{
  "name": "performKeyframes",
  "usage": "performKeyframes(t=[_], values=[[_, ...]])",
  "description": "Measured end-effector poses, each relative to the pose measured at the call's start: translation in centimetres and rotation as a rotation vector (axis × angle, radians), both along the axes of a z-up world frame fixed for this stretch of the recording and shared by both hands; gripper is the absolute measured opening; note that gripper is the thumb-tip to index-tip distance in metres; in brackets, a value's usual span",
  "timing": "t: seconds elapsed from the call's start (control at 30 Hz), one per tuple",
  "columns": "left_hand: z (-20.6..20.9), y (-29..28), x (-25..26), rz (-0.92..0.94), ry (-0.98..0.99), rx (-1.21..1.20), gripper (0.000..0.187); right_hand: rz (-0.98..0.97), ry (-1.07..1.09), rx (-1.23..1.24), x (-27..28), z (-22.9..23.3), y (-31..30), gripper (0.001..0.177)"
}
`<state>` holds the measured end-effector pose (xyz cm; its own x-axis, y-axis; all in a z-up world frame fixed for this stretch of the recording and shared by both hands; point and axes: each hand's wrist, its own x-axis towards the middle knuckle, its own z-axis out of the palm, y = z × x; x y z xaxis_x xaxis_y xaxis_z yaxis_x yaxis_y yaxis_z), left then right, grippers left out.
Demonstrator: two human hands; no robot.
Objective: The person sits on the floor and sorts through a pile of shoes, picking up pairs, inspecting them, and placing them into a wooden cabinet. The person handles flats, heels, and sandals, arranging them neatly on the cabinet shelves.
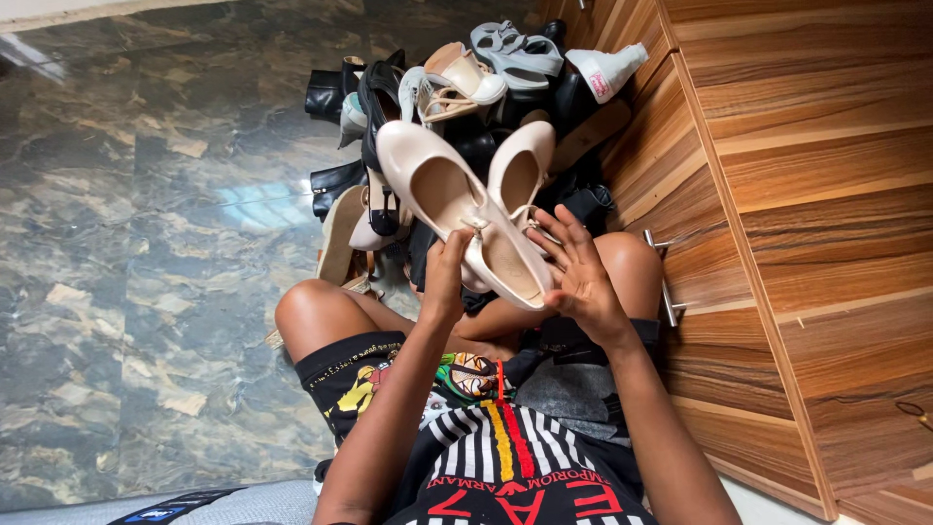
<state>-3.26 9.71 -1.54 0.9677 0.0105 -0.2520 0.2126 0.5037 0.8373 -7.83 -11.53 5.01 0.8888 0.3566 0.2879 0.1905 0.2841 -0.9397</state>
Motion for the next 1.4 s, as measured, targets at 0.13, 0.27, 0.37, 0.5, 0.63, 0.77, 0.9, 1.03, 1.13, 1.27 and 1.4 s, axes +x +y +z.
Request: performKeyframes(t=[0.13,0.27,0.37,0.5,0.63,0.77,0.9,1.03,1.13,1.27,1.4], values=[[-0.8,-1.3,-0.2,-0.014,0.034,-0.005,0.046,-0.003,-0.058,-0.213,-0.8,2.4,1.3,0.110],[0.1,-2.0,-0.7,-0.038,0.070,-0.049,0.063,-0.208,0.127,-0.234,-0.7,2.9,2.9,0.085],[1.1,-2.1,-1.2,-0.092,0.072,-0.063,0.070,-0.391,0.146,-0.349,-1.2,3.5,4.4,0.079],[1.6,-0.7,-1.5,-0.223,0.177,-0.229,0.068,-0.295,-0.309,-0.702,-1.8,4.2,3.9,0.096],[0.1,1.4,-1.0,-0.252,0.150,-0.345,0.062,-0.113,0.039,-0.095,-1.8,2.2,2.2,0.074],[-1.9,1.2,0.6,-0.032,0.094,-0.474,0.046,-0.410,0.076,-0.127,-2.2,-0.5,2.8,0.052],[-1.6,-1.0,1.6,0.116,0.049,-0.444,0.047,-0.492,-0.157,-0.372,-3.0,-0.8,4.9,0.078],[1.6,-2.9,1.8,-0.159,0.128,-0.612,0.061,-0.655,-0.364,-0.678,-2.4,1.4,4.9,0.087],[4.4,-4.4,2.0,-0.185,0.109,-0.557,0.063,-0.793,-0.437,-0.803,-1.5,3.0,4.0,0.089],[6.9,-6.2,2.8,-0.293,0.123,-0.489,0.070,-1.008,-0.430,-0.886,-1.3,4.6,3.6,0.089],[8.0,-7.1,2.8,-0.479,0.087,-0.420,0.067,-0.964,-0.438,-0.758,-2.0,5.7,2.1,0.063]])
